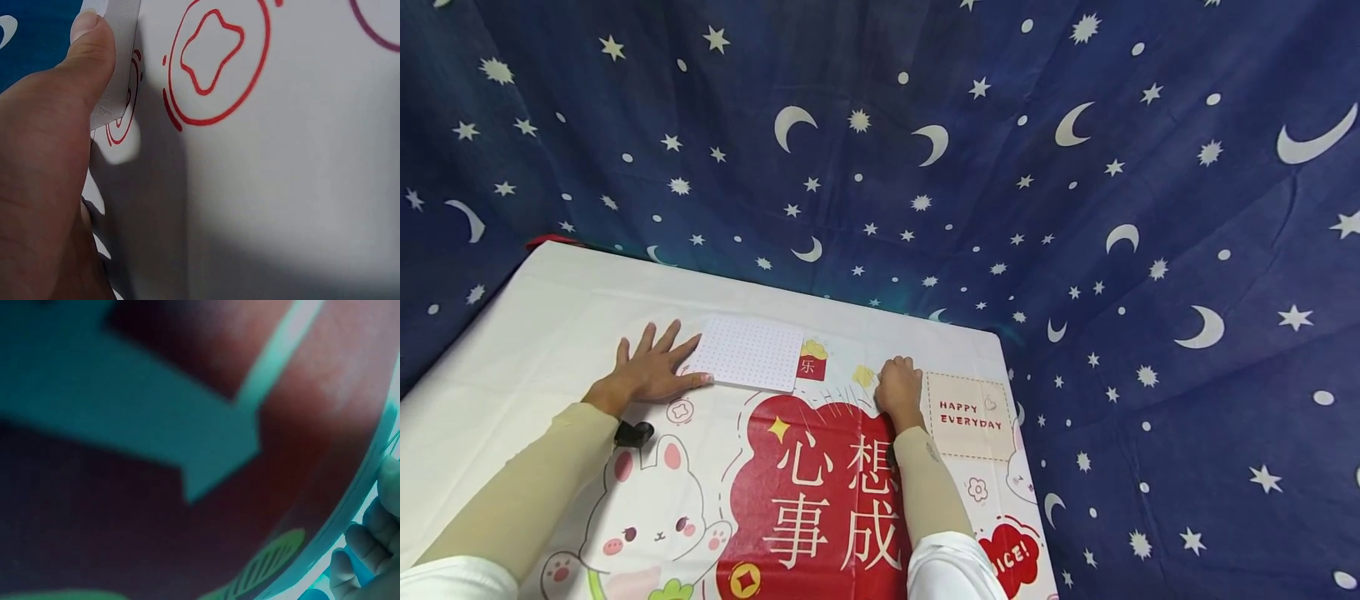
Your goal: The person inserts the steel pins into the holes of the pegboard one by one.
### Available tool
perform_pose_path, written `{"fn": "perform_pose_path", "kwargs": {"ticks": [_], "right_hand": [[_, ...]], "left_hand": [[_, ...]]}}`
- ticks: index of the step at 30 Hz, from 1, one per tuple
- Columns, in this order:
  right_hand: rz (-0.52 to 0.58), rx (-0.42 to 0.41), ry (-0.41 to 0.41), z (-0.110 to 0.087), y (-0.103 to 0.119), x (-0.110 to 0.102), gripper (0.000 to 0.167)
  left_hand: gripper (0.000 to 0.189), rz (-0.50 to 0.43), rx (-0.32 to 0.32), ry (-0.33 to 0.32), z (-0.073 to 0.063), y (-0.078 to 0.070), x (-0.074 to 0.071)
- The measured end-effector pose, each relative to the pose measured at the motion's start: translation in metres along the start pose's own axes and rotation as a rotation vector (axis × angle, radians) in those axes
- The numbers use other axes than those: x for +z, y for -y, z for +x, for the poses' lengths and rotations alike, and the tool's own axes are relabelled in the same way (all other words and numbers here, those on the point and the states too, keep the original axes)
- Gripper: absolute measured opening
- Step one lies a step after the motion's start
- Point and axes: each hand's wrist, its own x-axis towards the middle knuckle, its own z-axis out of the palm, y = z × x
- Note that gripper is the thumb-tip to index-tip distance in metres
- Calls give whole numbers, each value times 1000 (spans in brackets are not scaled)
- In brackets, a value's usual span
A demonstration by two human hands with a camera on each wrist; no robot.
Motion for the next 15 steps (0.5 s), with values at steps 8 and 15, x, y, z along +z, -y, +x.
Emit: {"fn": "perform_pose_path", "kwargs": {"ticks": [8,15], "right_hand": [[203,65,26,-3,-1,0,7],[641,123,-9,-9,0,-7,8]], "left_hand": [[99,-1,-3,0,-1,0,-2],[99,-7,-9,-2,1,0,0]]}}
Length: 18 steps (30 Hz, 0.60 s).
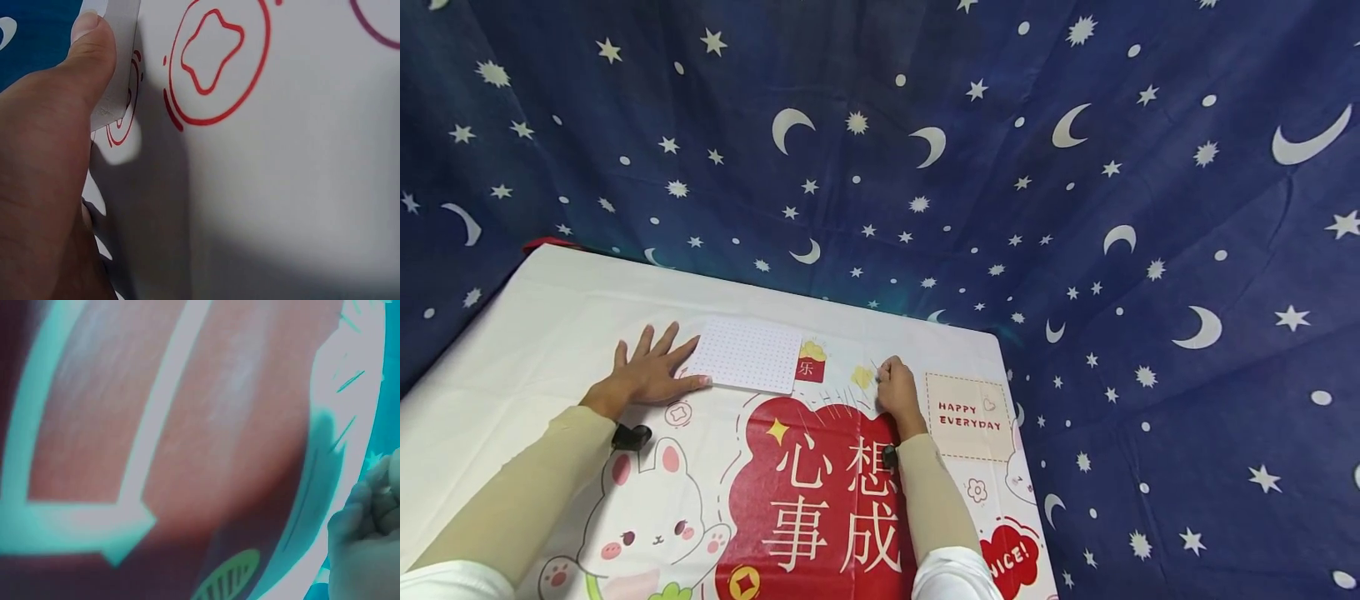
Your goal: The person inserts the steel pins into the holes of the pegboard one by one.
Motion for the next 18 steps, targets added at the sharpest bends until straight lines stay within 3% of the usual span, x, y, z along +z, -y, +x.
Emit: {"fn": "perform_pose_path", "kwargs": {"ticks": [6,10,18], "right_hand": [[275,-31,-53,-1,10,5,20],[418,-86,-93,-3,22,10,17],[508,-172,-134,-3,57,11,6]], "left_hand": [[98,-17,-8,6,-1,1,1],[98,-15,-5,12,-5,1,1],[101,-17,13,-23,-5,-3,0]]}}
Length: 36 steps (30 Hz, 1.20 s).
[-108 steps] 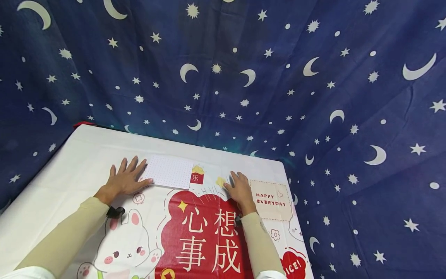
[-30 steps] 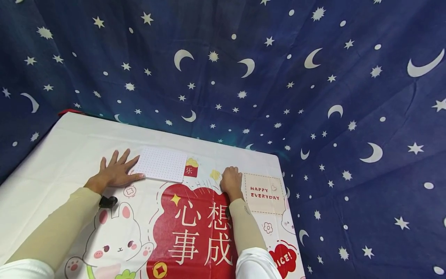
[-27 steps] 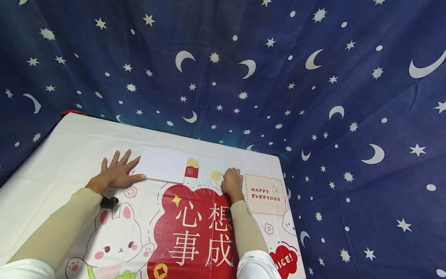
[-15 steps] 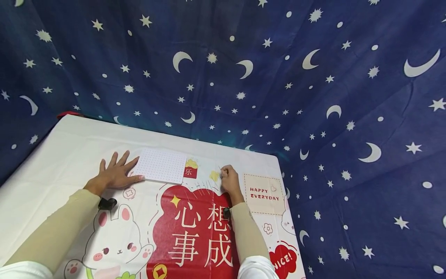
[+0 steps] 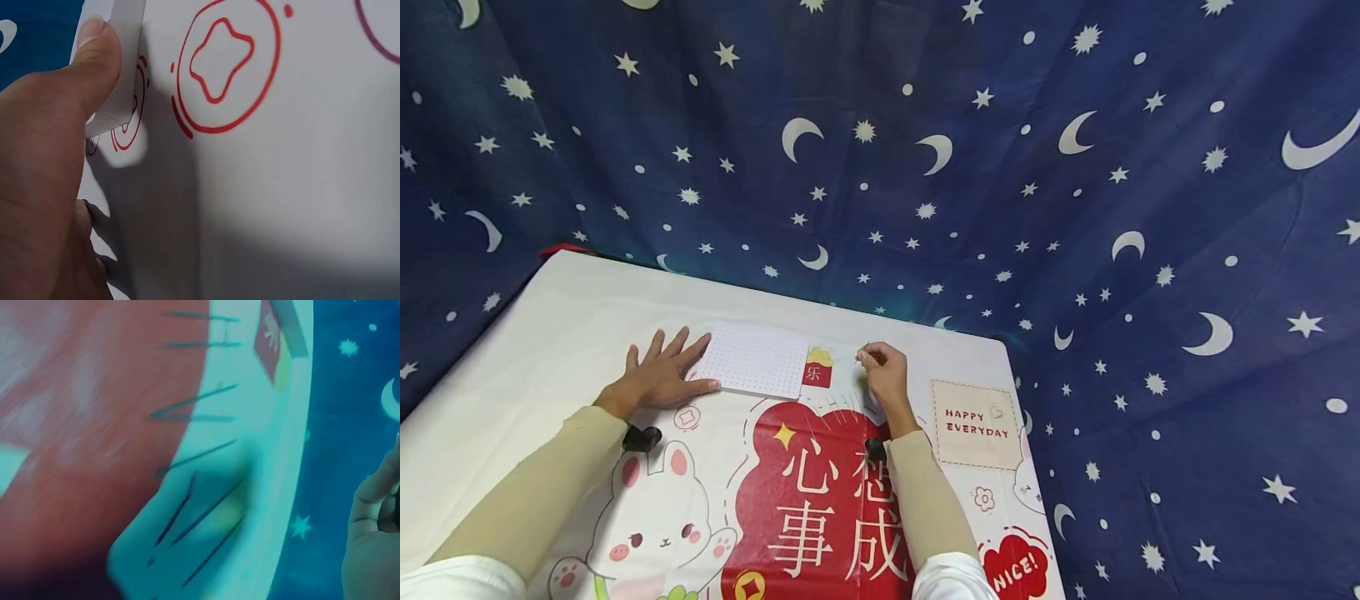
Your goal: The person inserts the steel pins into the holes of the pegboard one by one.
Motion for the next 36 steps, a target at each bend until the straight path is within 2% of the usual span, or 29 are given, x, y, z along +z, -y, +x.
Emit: {"fn": "perform_pose_path", "kwargs": {"ticks": [11,22,29,34,36], "right_hand": [[3,-60,103,2,23,28,12],[95,-90,195,7,41,63,11],[171,-87,194,6,41,86,17],[204,-67,186,7,43,99,5],[214,-65,197,8,45,104,10]], "left_hand": [[99,20,-26,15,0,-6,3],[94,34,-37,2,1,-5,-2],[98,50,-70,29,-1,-7,-9],[101,58,-90,45,-1,-10,-12],[102,61,-98,47,0,-11,-13]]}}
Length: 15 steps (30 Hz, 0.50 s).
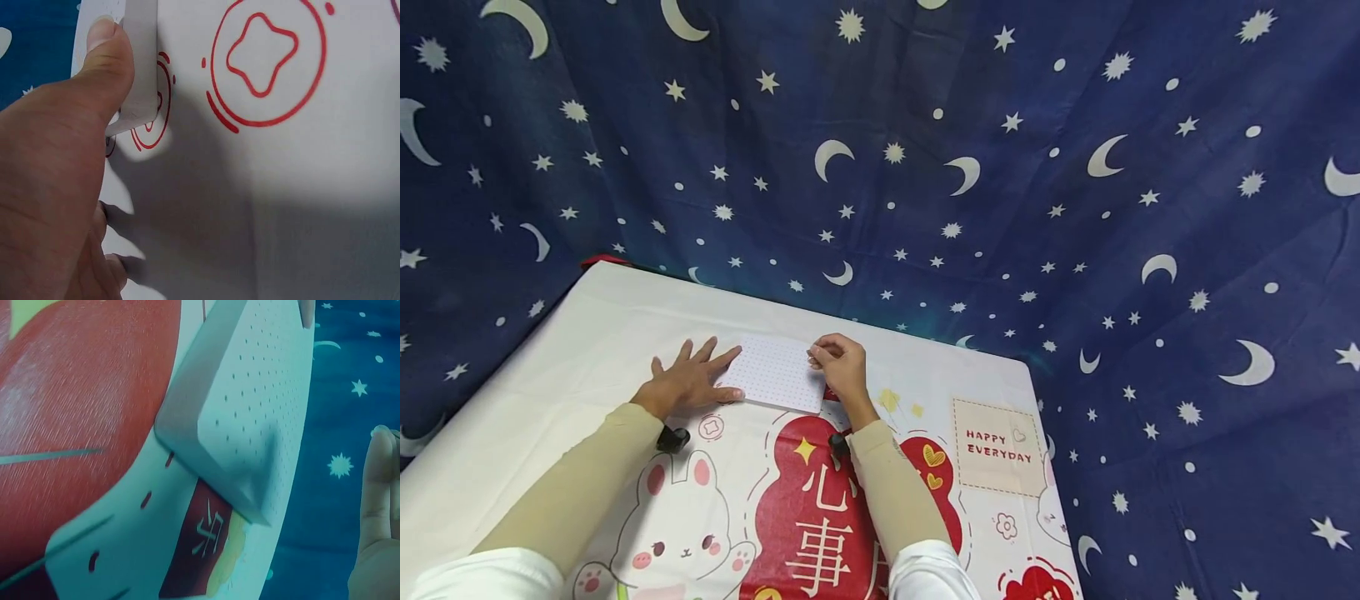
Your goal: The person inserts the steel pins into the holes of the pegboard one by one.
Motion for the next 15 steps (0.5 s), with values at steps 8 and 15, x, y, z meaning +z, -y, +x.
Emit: {"fn": "perform_pose_path", "kwargs": {"ticks": [8,15], "right_hand": [[-84,-4,21,5,-2,15,4],[-148,10,29,10,-9,28,5]], "left_hand": [[100,-2,-15,7,3,0,2],[97,3,-37,22,4,-3,3]]}}
